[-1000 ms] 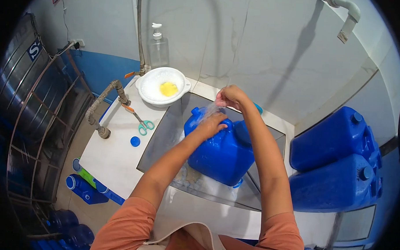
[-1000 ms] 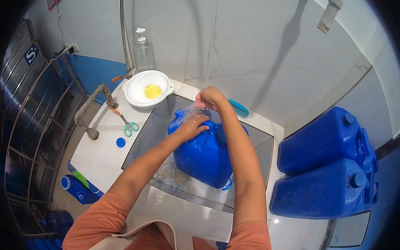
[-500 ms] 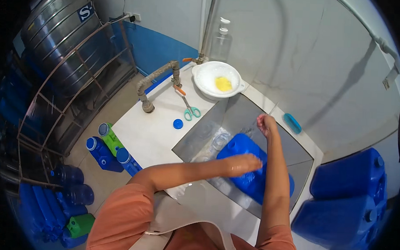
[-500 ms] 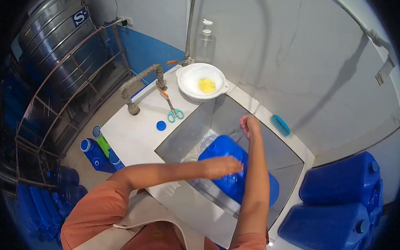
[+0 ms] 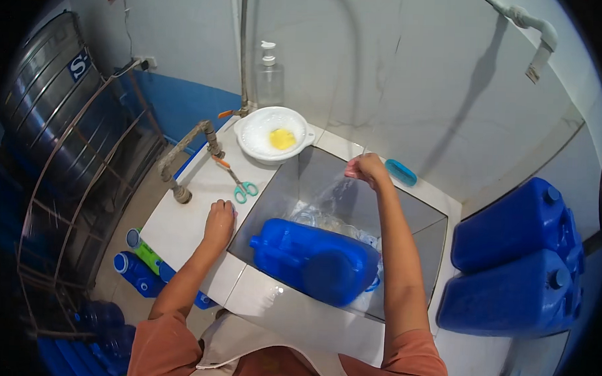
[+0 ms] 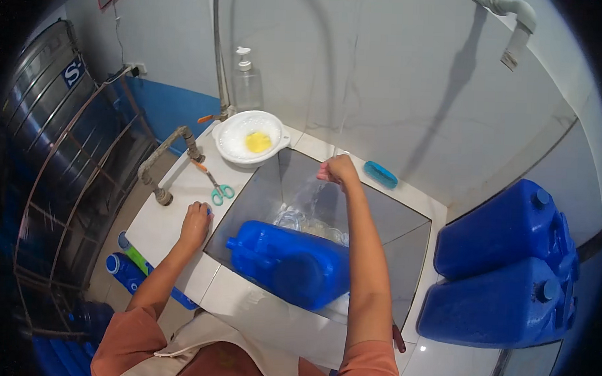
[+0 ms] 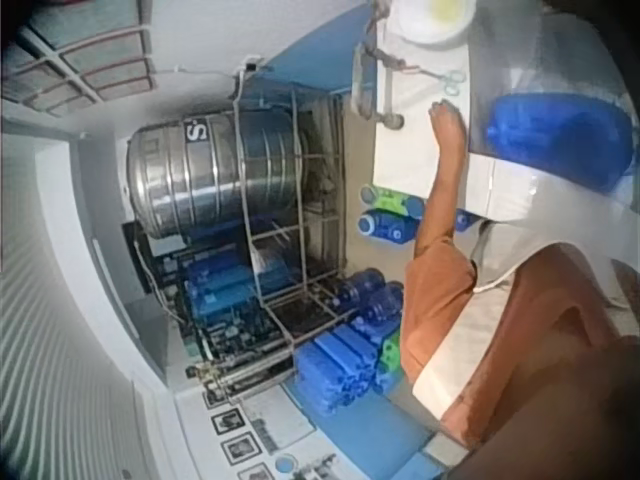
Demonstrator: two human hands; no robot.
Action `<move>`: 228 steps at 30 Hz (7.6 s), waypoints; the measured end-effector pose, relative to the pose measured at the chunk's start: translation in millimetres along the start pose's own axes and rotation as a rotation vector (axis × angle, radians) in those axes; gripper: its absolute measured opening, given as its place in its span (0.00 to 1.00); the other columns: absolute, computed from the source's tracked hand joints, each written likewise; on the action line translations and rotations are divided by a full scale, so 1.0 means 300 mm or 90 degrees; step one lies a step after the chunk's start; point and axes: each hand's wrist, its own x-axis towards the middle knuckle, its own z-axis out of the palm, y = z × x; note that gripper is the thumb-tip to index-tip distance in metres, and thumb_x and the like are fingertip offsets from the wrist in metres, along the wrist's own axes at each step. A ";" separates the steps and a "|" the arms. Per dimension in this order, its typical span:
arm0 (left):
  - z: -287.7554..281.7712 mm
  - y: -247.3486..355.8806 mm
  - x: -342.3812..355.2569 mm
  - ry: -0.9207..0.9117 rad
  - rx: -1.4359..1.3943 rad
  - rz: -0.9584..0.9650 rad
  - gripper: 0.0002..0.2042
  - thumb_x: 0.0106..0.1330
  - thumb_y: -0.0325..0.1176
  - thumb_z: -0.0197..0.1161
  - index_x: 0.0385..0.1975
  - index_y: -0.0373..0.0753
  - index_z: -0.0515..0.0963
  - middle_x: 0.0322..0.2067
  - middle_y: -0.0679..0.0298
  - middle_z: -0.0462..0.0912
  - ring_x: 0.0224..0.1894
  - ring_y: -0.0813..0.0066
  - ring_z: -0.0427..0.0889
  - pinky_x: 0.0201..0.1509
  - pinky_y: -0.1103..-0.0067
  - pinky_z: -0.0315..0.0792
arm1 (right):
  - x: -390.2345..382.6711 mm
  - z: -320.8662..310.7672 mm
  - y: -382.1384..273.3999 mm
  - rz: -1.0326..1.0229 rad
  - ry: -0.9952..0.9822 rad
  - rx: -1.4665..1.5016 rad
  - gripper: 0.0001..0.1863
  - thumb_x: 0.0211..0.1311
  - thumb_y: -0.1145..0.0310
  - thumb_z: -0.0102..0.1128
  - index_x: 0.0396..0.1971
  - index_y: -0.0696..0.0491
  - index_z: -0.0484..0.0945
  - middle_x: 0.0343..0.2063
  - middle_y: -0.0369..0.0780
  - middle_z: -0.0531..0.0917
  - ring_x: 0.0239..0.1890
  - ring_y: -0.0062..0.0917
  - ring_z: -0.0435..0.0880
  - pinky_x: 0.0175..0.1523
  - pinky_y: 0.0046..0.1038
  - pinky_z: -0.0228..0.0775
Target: The person rinses a water jug with water, then cleans a blue container with a sponge and soapy water in a sink, rinsing it afterwards.
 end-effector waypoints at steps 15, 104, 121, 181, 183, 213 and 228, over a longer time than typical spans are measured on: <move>0.145 0.897 0.648 -0.364 -1.210 -0.246 0.05 0.62 0.26 0.49 0.35 0.36 0.71 0.22 0.62 0.73 0.20 0.78 0.72 0.22 0.84 0.72 | -0.056 -0.083 -0.180 -0.073 0.010 -0.172 0.06 0.50 0.79 0.47 0.26 0.64 0.74 0.22 0.44 0.78 0.23 0.26 0.80 0.33 0.25 0.77; 0.183 0.650 0.537 -0.179 -0.481 0.096 0.12 0.61 0.31 0.54 0.42 0.34 0.74 0.37 0.57 0.79 0.40 0.64 0.77 0.43 0.74 0.69 | -0.003 0.032 -0.109 -0.050 0.071 -0.029 0.09 0.55 0.76 0.47 0.24 0.66 0.74 0.22 0.46 0.78 0.22 0.29 0.81 0.26 0.24 0.77; 0.072 0.702 0.662 -0.167 -0.447 0.385 0.24 0.54 0.32 0.61 0.51 0.34 0.67 0.42 0.55 0.74 0.50 0.62 0.69 0.56 0.74 0.61 | -0.061 -0.109 -0.017 -0.294 -0.060 -0.702 0.11 0.44 0.72 0.56 0.30 0.60 0.79 0.29 0.53 0.80 0.36 0.41 0.80 0.42 0.36 0.70; 0.209 0.553 0.287 -0.364 -0.539 -0.099 0.13 0.52 0.34 0.59 0.26 0.27 0.72 0.17 0.51 0.77 0.12 0.67 0.75 0.17 0.71 0.69 | -0.096 0.018 -0.013 -0.043 0.093 0.001 0.10 0.58 0.76 0.43 0.28 0.66 0.74 0.25 0.46 0.78 0.23 0.30 0.81 0.33 0.27 0.78; 0.210 0.517 0.261 -0.349 -0.600 -0.138 0.12 0.53 0.33 0.58 0.25 0.28 0.70 0.15 0.53 0.76 0.09 0.70 0.73 0.14 0.73 0.68 | -0.030 0.039 -0.034 0.024 0.069 -0.037 0.09 0.56 0.78 0.43 0.27 0.67 0.73 0.25 0.46 0.78 0.24 0.31 0.81 0.31 0.27 0.78; 0.195 0.544 0.246 -0.320 -0.612 -0.263 0.28 0.54 0.44 0.61 0.45 0.23 0.69 0.35 0.40 0.78 0.39 0.48 0.78 0.45 0.67 0.70 | -0.025 -0.052 -0.080 0.039 -0.003 -0.377 0.07 0.45 0.81 0.48 0.18 0.67 0.76 0.15 0.49 0.78 0.16 0.33 0.81 0.22 0.31 0.76; 0.186 0.631 0.434 0.049 -0.311 0.412 0.24 0.57 0.54 0.54 0.34 0.34 0.72 0.29 0.47 0.78 0.33 0.49 0.78 0.37 0.62 0.71 | 0.060 -0.014 -0.060 0.045 -0.077 0.050 0.12 0.54 0.75 0.41 0.18 0.56 0.74 0.14 0.38 0.74 0.12 0.18 0.70 0.14 0.18 0.59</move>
